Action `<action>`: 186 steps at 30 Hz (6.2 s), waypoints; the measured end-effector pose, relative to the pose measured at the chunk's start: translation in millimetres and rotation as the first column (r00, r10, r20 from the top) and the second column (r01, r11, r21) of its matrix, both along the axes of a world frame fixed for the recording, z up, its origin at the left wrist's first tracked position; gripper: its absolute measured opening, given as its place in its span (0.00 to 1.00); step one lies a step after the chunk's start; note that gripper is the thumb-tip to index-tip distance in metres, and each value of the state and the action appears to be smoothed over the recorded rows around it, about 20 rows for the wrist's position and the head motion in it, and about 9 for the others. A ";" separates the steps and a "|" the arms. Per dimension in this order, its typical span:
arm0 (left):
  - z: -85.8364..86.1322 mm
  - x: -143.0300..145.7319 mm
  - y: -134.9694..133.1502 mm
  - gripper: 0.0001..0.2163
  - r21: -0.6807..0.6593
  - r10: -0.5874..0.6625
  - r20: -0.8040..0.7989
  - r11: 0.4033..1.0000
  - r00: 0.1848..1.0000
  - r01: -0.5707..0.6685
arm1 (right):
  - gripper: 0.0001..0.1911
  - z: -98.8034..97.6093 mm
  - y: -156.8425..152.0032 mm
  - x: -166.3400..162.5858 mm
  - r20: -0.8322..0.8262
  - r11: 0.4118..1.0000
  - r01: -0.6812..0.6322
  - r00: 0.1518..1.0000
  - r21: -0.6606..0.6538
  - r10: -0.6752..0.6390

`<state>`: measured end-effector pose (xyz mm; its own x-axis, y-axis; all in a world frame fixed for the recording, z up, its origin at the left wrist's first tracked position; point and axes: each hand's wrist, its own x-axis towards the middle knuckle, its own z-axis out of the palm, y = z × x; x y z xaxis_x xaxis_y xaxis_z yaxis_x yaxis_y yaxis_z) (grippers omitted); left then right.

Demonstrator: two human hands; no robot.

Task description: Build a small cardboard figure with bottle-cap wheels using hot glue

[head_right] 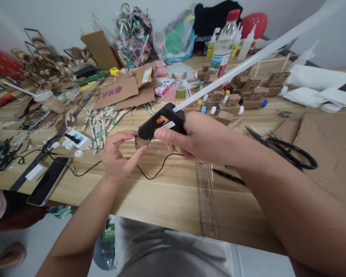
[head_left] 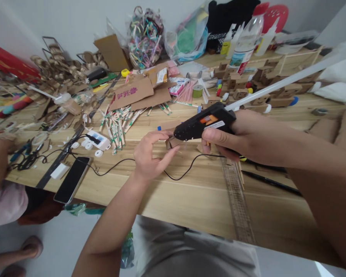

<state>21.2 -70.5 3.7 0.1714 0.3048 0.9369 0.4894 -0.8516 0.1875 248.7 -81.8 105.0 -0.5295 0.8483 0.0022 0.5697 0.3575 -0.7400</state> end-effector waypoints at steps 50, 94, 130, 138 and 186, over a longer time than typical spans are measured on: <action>2.4 -1.1 0.2 0.10 0.034 0.065 -0.031 0.997 0.997 -0.064 | 0.29 1.0 -3.3 0.8 0.174 0.990 0.131 0.975 0.056 -0.139; 4.2 -1.4 0.3 0.12 0.043 -0.007 -0.016 0.999 1.000 0.008 | 0.31 7.7 -4.3 -1.8 0.186 0.969 0.235 0.952 0.073 -0.244; -2.6 1.0 12.1 0.22 -0.538 0.058 0.626 0.754 0.778 0.376 | 0.38 -5.8 11.3 19.4 -0.024 0.987 0.138 0.990 0.078 -0.137; 0.9 -9.1 19.9 0.22 -0.610 0.178 0.780 0.433 0.601 0.664 | 0.24 -21.5 16.0 -0.3 -0.126 0.970 0.242 0.963 0.003 -0.240; -11.4 14.9 7.6 0.27 -0.569 -0.044 0.645 0.638 0.763 0.519 | 0.11 -66.1 0.9 -53.9 -0.626 0.935 0.355 0.733 0.019 -0.266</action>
<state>36.1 -62.9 -7.7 -0.0732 0.9071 0.4145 -0.1410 -0.4208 0.8961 194.8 -80.8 38.9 -0.0859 0.9332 0.3489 0.1156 0.3571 -0.9269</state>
